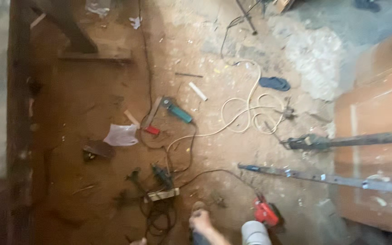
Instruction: The person hammers a nail into a wooden plank, then uses a power drill to make holes in the plank. They also use a power sander to smooth the edges of the plank.
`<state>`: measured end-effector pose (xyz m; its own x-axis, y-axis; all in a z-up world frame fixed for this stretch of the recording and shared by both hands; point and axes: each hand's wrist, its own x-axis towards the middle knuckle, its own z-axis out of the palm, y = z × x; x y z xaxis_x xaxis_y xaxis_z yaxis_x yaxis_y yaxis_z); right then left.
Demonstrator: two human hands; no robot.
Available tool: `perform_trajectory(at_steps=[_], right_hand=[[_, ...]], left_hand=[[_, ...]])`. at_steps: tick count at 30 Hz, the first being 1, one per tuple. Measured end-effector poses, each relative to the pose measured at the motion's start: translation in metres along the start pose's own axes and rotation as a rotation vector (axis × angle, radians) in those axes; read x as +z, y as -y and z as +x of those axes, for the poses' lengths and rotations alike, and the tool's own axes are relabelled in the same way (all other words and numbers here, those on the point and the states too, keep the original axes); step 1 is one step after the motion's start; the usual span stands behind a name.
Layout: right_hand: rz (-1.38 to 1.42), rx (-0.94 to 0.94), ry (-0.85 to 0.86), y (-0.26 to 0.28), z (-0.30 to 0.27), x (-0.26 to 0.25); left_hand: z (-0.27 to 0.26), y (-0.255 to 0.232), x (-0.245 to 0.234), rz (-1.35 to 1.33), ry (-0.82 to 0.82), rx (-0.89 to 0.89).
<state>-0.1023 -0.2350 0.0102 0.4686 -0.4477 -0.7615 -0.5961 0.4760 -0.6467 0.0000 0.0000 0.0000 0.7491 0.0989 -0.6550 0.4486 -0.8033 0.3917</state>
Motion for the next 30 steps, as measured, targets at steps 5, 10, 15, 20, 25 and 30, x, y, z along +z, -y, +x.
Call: perform_trajectory(at_steps=[5, 10, 15, 20, 25, 30], right_hand=[[0.013, -0.161, -0.290, 0.114, 0.003, -0.130], [0.054, 0.044, -0.274, 0.243, 0.078, -0.189], [0.047, -0.012, -0.216, 0.388, 0.168, -0.220], [0.048, -0.055, -0.210, 0.565, 0.278, -0.248], [-0.012, -0.125, -0.210, 0.729, 0.408, -0.252], [-0.180, -0.135, -0.207, 0.883, 0.609, -0.231]], left_hand=[[-0.025, -0.121, 0.015, 0.059, -0.004, 0.200], [-0.010, -0.252, 0.036, -0.125, 0.040, 0.273], [0.022, -0.423, 0.056, -0.238, -0.074, 0.228], [0.085, -0.650, 0.081, -0.201, 0.017, 0.601], [0.135, -0.839, 0.096, -0.364, 0.034, 0.778], [0.201, -0.986, 0.123, -0.429, 0.133, 0.416]])
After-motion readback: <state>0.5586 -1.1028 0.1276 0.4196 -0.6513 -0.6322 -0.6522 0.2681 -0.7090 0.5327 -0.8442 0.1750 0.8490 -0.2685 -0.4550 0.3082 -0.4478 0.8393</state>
